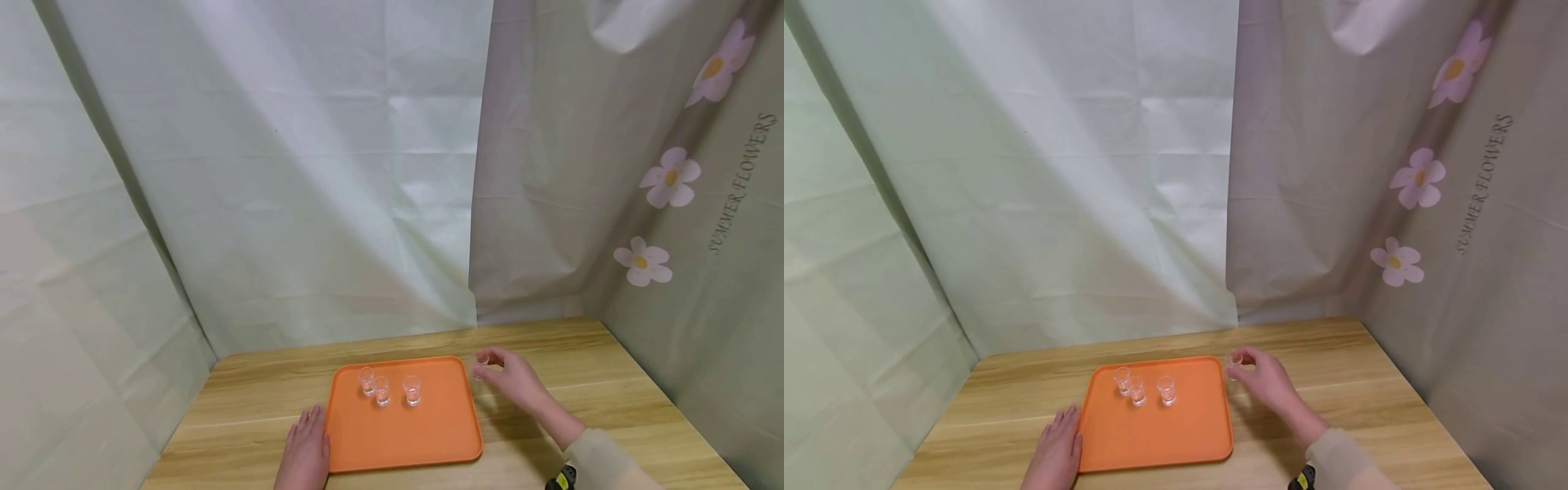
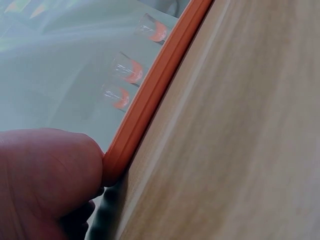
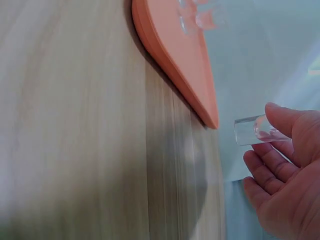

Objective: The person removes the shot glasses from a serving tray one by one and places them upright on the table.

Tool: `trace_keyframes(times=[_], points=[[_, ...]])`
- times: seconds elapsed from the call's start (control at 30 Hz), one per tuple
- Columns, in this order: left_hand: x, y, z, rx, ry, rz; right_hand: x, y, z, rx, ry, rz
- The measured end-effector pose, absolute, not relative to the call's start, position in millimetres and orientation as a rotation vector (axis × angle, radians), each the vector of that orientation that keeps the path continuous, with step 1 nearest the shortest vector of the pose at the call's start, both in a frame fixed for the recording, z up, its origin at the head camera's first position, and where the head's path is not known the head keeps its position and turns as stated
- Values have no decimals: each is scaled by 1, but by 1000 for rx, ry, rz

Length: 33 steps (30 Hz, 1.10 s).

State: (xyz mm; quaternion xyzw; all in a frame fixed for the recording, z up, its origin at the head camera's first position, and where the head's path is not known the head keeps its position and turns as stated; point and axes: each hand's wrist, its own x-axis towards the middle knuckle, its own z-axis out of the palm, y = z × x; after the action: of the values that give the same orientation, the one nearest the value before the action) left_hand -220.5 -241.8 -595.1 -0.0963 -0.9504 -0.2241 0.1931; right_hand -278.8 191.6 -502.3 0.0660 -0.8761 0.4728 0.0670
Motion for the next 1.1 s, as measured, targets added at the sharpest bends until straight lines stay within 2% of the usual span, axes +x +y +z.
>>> trace_keyframes(times=[0.27,0.5,0.7,1.1], points=[[-215,-237,-582,-257,-2700,-595,-288,204,-503,148,-2649,1404],[-220,-240,-595,-281,-2627,-575,-293,212,-503,147,-2641,1396],[-214,-236,-582,-251,-2666,-621,-297,219,-507,133,-2622,1411],[-219,-241,-599,-266,-2624,-624,-302,229,-512,74,-2619,1426]])
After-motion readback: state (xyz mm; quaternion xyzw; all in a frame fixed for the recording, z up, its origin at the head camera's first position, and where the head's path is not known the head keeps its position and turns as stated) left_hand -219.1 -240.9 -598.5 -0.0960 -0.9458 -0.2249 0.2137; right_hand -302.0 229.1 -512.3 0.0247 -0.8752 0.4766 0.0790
